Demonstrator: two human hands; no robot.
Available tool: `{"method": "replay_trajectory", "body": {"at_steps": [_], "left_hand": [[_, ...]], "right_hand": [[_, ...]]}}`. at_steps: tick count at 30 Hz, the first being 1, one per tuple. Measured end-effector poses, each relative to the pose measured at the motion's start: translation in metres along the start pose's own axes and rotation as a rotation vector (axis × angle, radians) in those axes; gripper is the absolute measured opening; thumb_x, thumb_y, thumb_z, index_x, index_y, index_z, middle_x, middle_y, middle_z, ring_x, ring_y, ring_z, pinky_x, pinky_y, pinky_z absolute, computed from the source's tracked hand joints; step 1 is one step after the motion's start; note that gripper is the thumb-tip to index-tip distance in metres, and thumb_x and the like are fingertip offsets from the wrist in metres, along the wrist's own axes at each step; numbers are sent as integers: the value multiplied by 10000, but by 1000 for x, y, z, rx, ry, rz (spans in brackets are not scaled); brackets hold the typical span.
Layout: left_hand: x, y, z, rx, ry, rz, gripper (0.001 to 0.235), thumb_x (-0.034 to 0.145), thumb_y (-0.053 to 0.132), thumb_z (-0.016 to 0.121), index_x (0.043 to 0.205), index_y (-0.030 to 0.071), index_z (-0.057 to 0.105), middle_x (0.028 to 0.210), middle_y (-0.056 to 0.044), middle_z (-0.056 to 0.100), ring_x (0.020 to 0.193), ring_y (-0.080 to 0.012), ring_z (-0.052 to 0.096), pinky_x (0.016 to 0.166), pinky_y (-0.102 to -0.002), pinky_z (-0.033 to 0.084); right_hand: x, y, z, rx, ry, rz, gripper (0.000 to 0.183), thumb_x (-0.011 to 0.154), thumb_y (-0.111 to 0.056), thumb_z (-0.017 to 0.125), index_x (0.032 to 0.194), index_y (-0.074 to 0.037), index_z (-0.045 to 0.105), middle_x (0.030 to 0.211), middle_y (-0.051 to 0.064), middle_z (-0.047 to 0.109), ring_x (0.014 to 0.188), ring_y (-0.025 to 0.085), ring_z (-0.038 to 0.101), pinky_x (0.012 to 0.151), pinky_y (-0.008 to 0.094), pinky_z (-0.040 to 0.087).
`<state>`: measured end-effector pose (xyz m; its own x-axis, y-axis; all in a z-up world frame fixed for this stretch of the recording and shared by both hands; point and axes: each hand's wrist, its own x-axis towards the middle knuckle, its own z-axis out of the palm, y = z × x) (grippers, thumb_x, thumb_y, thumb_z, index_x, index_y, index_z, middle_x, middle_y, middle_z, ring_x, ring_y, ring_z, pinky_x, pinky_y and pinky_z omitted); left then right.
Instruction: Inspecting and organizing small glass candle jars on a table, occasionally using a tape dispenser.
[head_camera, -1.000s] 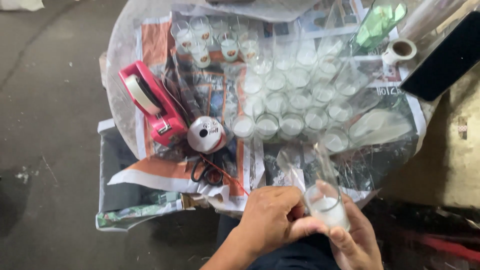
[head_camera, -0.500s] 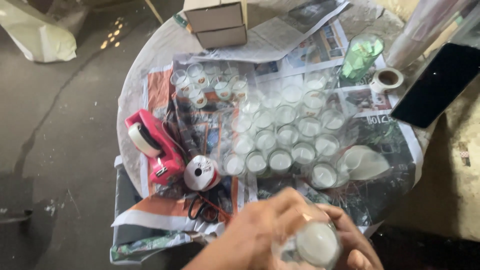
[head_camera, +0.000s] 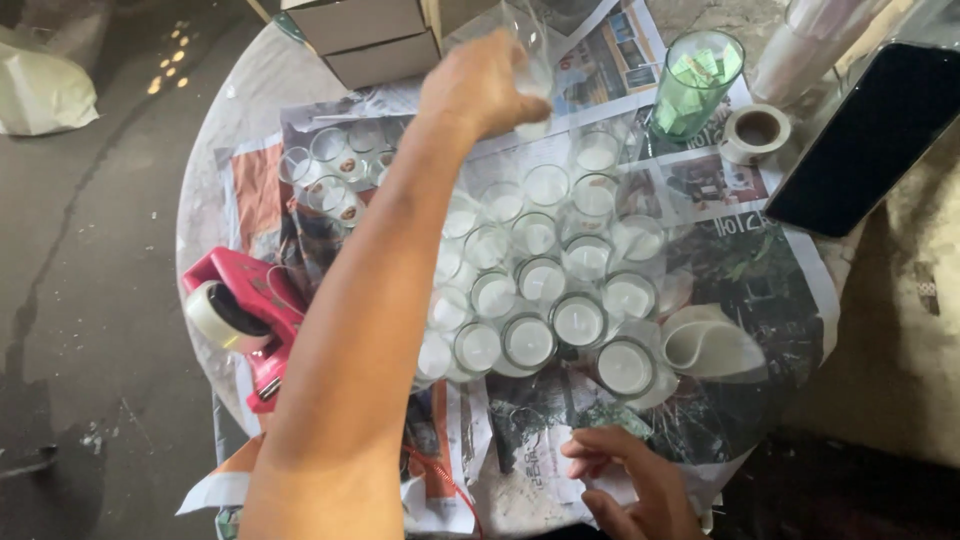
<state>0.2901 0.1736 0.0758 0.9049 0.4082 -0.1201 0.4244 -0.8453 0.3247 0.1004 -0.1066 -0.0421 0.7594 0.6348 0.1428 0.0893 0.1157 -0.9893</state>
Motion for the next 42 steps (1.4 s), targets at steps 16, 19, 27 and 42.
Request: {"method": "replay_trajectory", "body": {"at_steps": [16,19,27,42], "left_hand": [[-5,-47,-24,133,-234,72,254,739,334,587,911,148,598,914,-51,614,822,-203,596,708,-334,474],[-12,-67,-11,505,-273,-19,183,714,265,578,820,135,652,841,-74,628,817,-273,583,660,-402,457],[-47,-90,18,498,-82,101,165,655,-15,409,695,80,537,697,-77,581,593,-297,553,460,-373,419],[-262,-15,-37,158,29,536,140,792,239,616,697,162,547,560,50,514,406,-57,417,312,-163,347]], "right_hand": [[1,2,-1,-89,-41,91,335,767,-341,546,939,-61,614,845,54,661,687,115,662,595,213,563],[1,2,-3,-135,-52,189,353,735,-373,555,921,-84,637,836,36,684,687,116,692,619,222,567],[-1,5,-6,-298,-148,-21,358,782,-330,505,1031,-75,545,875,37,675,700,94,702,653,212,549],[-10,-15,1,-185,-53,-198,205,833,-187,463,949,-40,547,811,66,633,664,149,657,609,223,539]]}}
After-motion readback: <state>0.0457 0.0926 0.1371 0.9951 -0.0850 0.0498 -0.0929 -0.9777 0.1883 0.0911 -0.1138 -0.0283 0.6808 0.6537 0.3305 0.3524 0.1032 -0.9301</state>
